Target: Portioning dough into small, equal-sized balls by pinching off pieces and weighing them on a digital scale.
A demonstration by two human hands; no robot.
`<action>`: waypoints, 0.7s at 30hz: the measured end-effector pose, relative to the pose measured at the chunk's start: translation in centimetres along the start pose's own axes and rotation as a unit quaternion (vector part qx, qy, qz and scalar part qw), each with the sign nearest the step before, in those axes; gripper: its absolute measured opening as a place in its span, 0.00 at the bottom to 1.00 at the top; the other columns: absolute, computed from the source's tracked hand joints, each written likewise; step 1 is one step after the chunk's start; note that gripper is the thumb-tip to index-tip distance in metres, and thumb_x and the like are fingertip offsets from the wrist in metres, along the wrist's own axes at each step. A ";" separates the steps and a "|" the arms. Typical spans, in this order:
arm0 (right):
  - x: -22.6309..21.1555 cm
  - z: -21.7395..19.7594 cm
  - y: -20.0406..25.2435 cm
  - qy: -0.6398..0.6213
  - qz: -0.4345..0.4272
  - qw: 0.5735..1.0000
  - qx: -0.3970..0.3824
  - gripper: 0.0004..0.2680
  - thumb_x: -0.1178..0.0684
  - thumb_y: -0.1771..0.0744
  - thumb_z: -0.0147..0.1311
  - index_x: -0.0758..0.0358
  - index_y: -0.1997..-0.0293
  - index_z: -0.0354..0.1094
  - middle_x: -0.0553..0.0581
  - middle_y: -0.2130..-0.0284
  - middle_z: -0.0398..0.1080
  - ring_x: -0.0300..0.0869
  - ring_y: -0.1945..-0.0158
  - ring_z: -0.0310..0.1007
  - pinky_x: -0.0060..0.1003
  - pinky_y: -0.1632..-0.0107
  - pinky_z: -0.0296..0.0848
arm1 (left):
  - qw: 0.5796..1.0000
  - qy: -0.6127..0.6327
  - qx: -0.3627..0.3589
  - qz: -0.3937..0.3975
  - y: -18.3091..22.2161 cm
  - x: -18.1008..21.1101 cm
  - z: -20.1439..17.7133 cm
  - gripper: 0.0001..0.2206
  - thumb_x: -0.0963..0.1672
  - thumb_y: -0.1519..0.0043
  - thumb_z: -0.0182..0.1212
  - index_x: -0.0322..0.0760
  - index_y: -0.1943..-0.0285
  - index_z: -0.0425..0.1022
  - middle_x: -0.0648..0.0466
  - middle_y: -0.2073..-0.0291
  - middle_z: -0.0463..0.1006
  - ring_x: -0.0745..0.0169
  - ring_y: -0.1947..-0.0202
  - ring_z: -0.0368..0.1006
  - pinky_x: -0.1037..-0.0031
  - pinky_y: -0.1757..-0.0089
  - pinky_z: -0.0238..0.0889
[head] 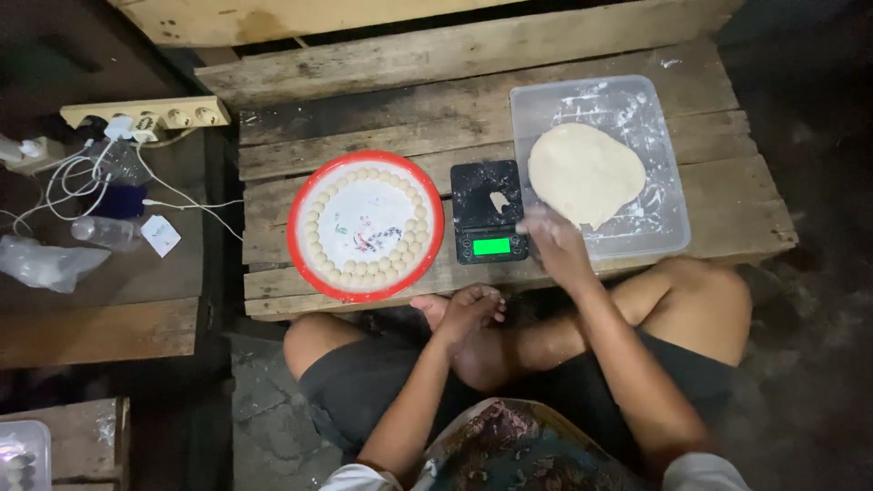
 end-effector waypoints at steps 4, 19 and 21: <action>4.4 3.0 -7.2 0.226 -0.140 0.964 -0.008 0.10 0.44 0.28 0.47 0.47 0.57 0.78 0.55 0.45 0.74 0.56 0.37 0.69 0.54 0.33 0.61 | 1.000 -0.002 0.000 -0.010 0.3 0.4 0.1 0.08 0.46 0.36 0.65 0.37 0.56 0.76 0.52 0.69 0.82 0.67 0.71 0.81 0.87 0.74 0.60; 0.8 1.2 1.1 0.230 -0.192 0.954 -0.011 0.10 0.41 0.31 0.58 0.54 0.60 0.72 0.58 0.64 0.73 0.54 0.53 0.74 0.49 0.46 0.67 | 1.000 -0.009 -0.013 -0.005 1.1 1.6 0.5 0.08 0.46 0.35 0.63 0.37 0.57 0.76 0.54 0.68 0.81 0.68 0.69 0.78 0.83 0.68 0.66; -0.5 0.7 4.0 0.226 -0.155 0.957 -0.098 0.10 0.41 0.33 0.59 0.54 0.57 0.75 0.60 0.62 0.75 0.55 0.50 0.74 0.48 0.45 0.68 | 1.000 -0.002 -0.019 -0.011 0.4 0.6 -0.1 0.08 0.46 0.35 0.65 0.37 0.57 0.76 0.52 0.67 0.81 0.66 0.68 0.78 0.81 0.67 0.68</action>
Point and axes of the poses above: each hand's wrist, its own y-axis away from the middle knuckle, its own z-axis out of the palm, x = y × z, the point moved 3 cm from there along -y, towards the middle knuckle
